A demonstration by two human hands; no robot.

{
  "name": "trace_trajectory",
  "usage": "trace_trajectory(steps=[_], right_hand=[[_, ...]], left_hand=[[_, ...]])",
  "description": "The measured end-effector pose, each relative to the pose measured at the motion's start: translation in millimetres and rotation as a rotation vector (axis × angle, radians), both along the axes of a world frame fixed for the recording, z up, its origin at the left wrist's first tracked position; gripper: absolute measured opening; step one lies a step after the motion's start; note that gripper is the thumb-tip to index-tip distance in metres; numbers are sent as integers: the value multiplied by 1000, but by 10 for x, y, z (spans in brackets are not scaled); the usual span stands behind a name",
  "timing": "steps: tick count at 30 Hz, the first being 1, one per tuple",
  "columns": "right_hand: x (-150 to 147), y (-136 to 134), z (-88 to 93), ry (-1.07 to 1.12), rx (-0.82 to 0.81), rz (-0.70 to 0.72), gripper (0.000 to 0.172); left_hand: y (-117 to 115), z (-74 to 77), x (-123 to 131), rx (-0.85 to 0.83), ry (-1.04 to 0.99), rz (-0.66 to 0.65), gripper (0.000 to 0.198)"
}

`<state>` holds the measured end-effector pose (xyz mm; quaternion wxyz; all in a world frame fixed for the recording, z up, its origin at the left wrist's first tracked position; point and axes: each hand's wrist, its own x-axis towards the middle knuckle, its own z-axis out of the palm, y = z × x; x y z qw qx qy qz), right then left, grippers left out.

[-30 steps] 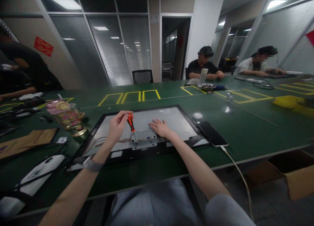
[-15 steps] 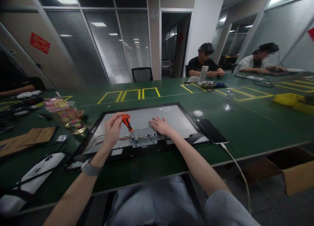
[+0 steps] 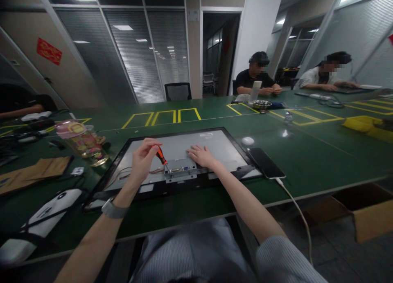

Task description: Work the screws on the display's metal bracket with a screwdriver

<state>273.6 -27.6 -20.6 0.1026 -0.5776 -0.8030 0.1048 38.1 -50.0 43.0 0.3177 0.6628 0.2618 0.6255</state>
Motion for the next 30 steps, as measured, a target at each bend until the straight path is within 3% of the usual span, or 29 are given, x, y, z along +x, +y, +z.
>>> trace_trajectory(steps=[3, 9, 12, 15, 21, 27, 30], right_hand=[[0, 0, 0, 3, -9, 0, 50], [-8, -9, 16, 21, -11, -6, 50], [-10, -16, 23, 25, -10, -5, 50], [-6, -17, 17, 23, -6, -4, 51], [-1, -9, 3, 13, 7, 11, 49], [8, -11, 8, 8, -3, 7, 50], [10, -4, -5, 19, 7, 11, 50]], left_hand=[[-8, 5, -4, -34, 27, -8, 16], [43, -46, 10, -182, -134, -300, 25], [38, -38, 15, -204, -117, -360, 28], [21, -23, 2, -196, -53, -306, 26], [-15, 23, -7, 1, 57, -23, 12], [-23, 24, -29, -111, -24, -183, 27], [-32, 26, -31, -103, 18, -121, 20]])
